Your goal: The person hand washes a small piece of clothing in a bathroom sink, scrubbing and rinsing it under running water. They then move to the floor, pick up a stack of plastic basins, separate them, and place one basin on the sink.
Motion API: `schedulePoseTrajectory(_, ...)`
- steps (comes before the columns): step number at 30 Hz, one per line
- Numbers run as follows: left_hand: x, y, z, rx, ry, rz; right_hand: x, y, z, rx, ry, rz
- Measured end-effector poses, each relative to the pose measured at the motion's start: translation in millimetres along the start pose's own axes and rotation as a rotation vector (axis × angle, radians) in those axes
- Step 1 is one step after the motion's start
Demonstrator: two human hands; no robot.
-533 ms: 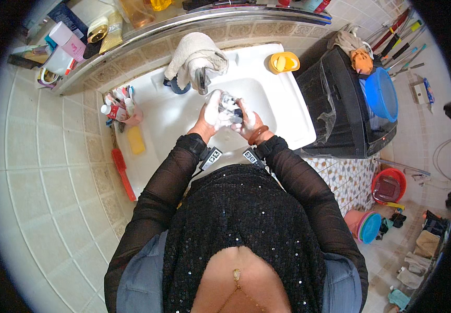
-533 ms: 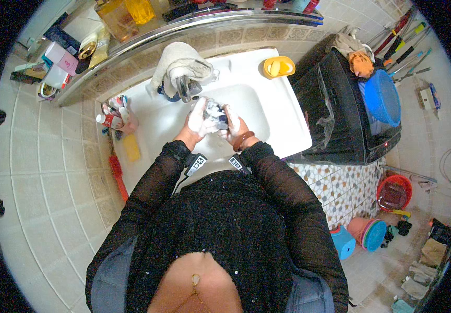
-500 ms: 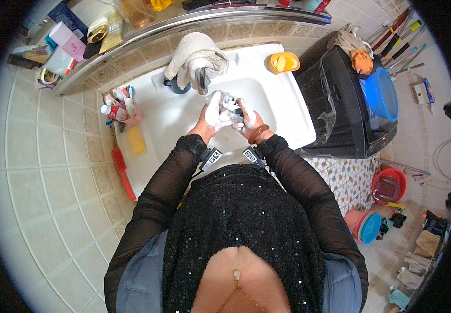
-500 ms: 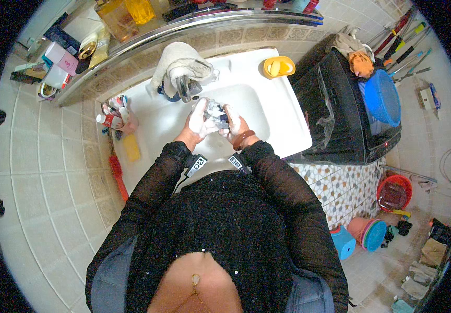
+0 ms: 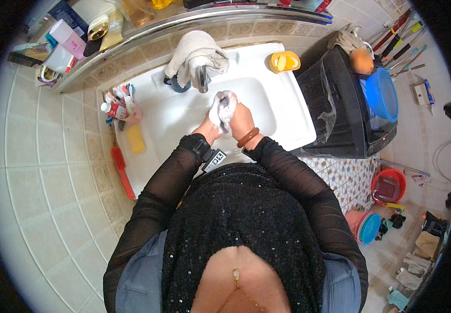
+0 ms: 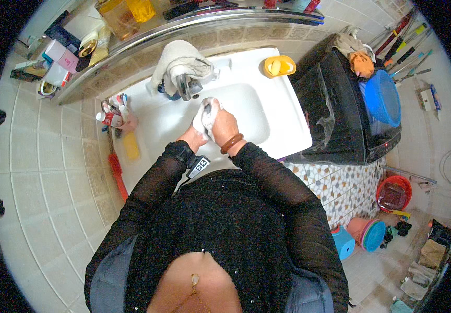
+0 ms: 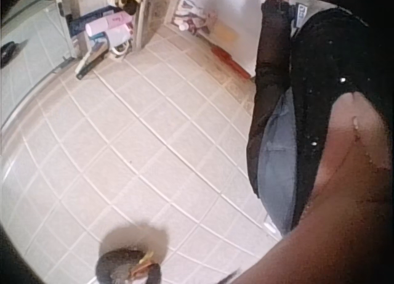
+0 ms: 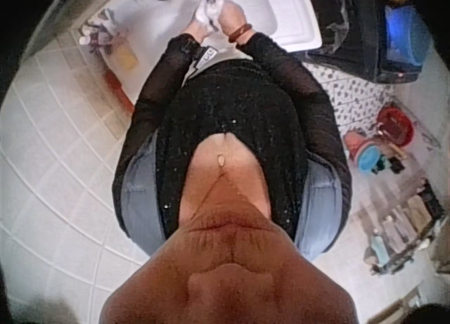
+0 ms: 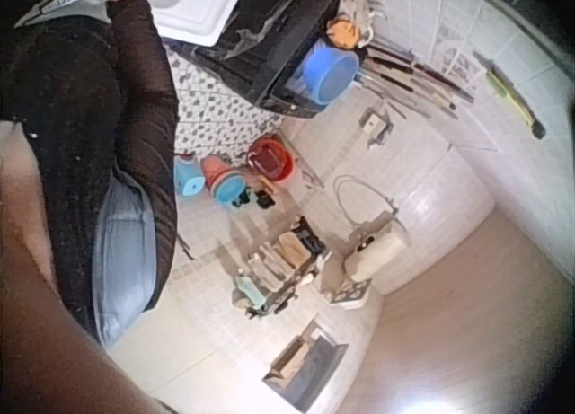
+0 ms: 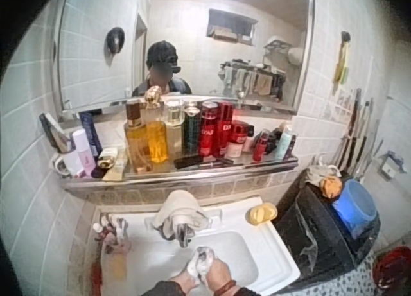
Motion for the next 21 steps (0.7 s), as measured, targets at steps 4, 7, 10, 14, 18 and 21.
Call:
schedulePoseTrajectory(4,-3,-1,-5,-0.046,-0.016,0.199,9,-15,-5,-0.121,0.110,-0.066)
schedulePoseTrajectory(7,-5,6,-3,-0.155,-0.120,0.300,19,-27,-11,0.016,-0.017,0.207)
schedulePoseTrajectory(10,-3,9,6,-0.036,-0.236,0.288,14,-22,-7,-0.016,-0.015,0.150)
schedulePoseTrajectory(14,-2,7,12,0.040,0.075,0.234,6,-11,-6,-0.050,0.161,0.023)
schedulePoseTrajectory(18,-5,9,6,-0.146,-0.101,0.165,17,-29,-20,-0.036,0.191,0.240)
schedulePoseTrajectory(21,-4,8,6,-0.147,-0.181,0.208,17,-30,-18,-0.019,0.205,0.241)
Point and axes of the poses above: each hand's wrist, its own y-axis away from the middle knuckle, its own z-axis out of the palm, x = y × z, the point moved 1 cm from there along -y, towards the middle knuckle, and after that the axes turned 8 degrees about y, right-handed, at the moved point
